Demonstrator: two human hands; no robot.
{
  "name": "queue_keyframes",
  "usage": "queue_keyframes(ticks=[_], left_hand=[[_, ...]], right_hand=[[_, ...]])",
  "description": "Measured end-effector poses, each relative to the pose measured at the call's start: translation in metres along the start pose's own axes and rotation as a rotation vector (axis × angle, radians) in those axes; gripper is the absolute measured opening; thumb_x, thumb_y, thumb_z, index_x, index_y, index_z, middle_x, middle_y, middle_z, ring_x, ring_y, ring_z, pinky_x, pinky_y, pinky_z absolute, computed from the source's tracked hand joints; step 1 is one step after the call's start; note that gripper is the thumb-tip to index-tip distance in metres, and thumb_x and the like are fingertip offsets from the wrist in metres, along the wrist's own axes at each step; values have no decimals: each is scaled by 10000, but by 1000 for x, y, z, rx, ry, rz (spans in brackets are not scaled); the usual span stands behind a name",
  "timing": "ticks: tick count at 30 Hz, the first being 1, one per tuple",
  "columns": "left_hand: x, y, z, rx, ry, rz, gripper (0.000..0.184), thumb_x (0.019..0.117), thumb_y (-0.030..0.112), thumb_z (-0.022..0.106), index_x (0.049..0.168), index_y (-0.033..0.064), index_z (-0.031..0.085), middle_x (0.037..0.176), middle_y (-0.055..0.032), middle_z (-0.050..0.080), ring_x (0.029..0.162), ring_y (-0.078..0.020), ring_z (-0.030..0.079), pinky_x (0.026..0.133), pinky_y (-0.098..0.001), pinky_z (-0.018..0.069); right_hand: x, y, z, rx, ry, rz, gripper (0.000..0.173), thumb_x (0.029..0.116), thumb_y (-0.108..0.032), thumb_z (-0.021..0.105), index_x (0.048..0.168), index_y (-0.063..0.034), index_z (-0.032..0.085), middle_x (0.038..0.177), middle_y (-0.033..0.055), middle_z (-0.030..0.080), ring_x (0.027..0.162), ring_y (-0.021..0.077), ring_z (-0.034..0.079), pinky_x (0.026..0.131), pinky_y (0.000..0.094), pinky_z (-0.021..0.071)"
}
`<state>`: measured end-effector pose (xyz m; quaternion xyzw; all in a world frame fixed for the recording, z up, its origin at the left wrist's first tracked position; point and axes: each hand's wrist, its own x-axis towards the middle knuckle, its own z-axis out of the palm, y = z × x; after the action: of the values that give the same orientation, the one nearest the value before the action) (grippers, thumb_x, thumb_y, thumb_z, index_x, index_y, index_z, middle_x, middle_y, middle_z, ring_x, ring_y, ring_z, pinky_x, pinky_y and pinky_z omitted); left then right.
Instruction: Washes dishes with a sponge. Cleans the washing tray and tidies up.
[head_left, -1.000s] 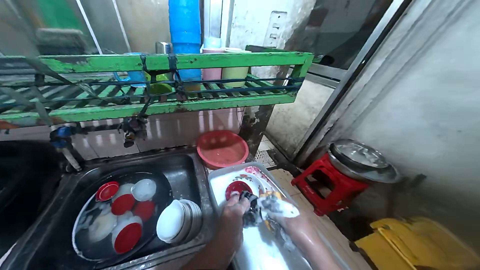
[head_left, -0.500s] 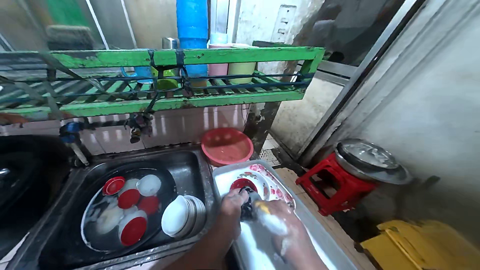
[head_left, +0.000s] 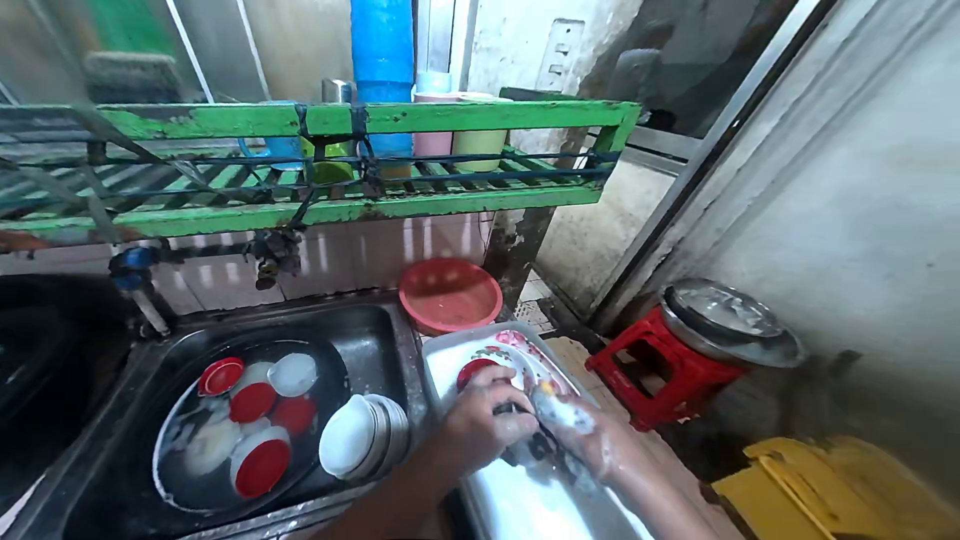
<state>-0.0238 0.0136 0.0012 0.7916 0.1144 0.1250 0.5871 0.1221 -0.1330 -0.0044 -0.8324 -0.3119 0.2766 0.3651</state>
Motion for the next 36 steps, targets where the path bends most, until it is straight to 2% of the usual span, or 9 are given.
queue_keyframes(ticks=[6, 9, 13, 17, 19, 21, 25, 31, 36], left_hand=[[6, -41, 51, 251, 407, 390, 320, 992, 65, 510, 1222, -62, 694, 1283, -229, 674, 1246, -334, 630, 1097, -444, 480], [13, -16, 29, 15, 145, -138, 341, 1082, 111, 413, 1223, -64, 671, 1198, -200, 687, 1161, -260, 637, 1044, -404, 476], [33, -21, 2, -328, -266, -532, 285, 1077, 246, 469, 1156, 15, 617, 1003, -77, 636, 896, -151, 619, 832, -372, 526], [31, -28, 29, -228, 114, -60, 391, 1068, 220, 467, 1286, -45, 653, 1290, -190, 649, 1222, -224, 605, 1078, -385, 465], [26, -30, 43, -94, 213, 143, 358, 1031, 154, 492, 1238, -61, 691, 1260, -238, 669, 1230, -278, 619, 1090, -405, 459], [24, -19, 35, -103, 22, -84, 391, 1075, 210, 433, 1261, -25, 683, 1271, -201, 672, 1227, -243, 613, 1084, -408, 450], [33, -9, 14, -317, -304, -533, 479, 1099, 409, 392, 1338, 37, 574, 1249, -128, 624, 1121, -189, 613, 973, -413, 503], [32, -33, 58, -92, 413, 327, 329, 990, 80, 501, 1183, -114, 684, 1211, -262, 679, 1200, -298, 635, 1078, -399, 476], [34, -6, 17, -195, -261, -484, 451, 1114, 333, 380, 1353, 2, 570, 1310, -162, 603, 1196, -210, 580, 1035, -414, 461]], right_hand=[[-16, -13, 42, 399, 91, 38, 284, 961, -33, 563, 1231, 28, 629, 1009, 105, 700, 882, 137, 680, 806, 344, 580], [-38, -19, 53, -33, 153, -316, 413, 879, -44, 683, 1261, 106, 643, 1216, 242, 685, 1172, 321, 653, 1049, 471, 501], [-48, -4, 57, -305, 15, -769, 301, 873, -29, 683, 1160, 59, 704, 1180, 229, 711, 1173, 393, 661, 1037, 531, 515], [-33, -3, 51, 411, 160, -84, 444, 939, -25, 595, 1357, 104, 521, 1123, 178, 673, 940, 168, 682, 851, 357, 585], [-29, -8, 46, 365, 229, -31, 452, 928, -21, 594, 1362, 89, 533, 1159, 182, 671, 988, 168, 669, 898, 351, 557], [-38, -5, 46, -15, 153, -289, 408, 908, -34, 635, 1273, 146, 601, 1227, 265, 667, 1174, 317, 645, 1050, 465, 499], [-42, 10, 51, -429, 95, -871, 266, 828, -9, 681, 1088, 37, 717, 1139, 209, 722, 1144, 395, 671, 1007, 548, 527], [-24, -13, 38, 211, 285, -114, 496, 925, -41, 630, 1383, 114, 522, 1267, 250, 640, 1145, 261, 643, 1021, 412, 503], [-42, 7, 53, -403, 108, -731, 333, 827, -35, 710, 1143, 66, 689, 1163, 249, 699, 1144, 427, 662, 978, 559, 543]])
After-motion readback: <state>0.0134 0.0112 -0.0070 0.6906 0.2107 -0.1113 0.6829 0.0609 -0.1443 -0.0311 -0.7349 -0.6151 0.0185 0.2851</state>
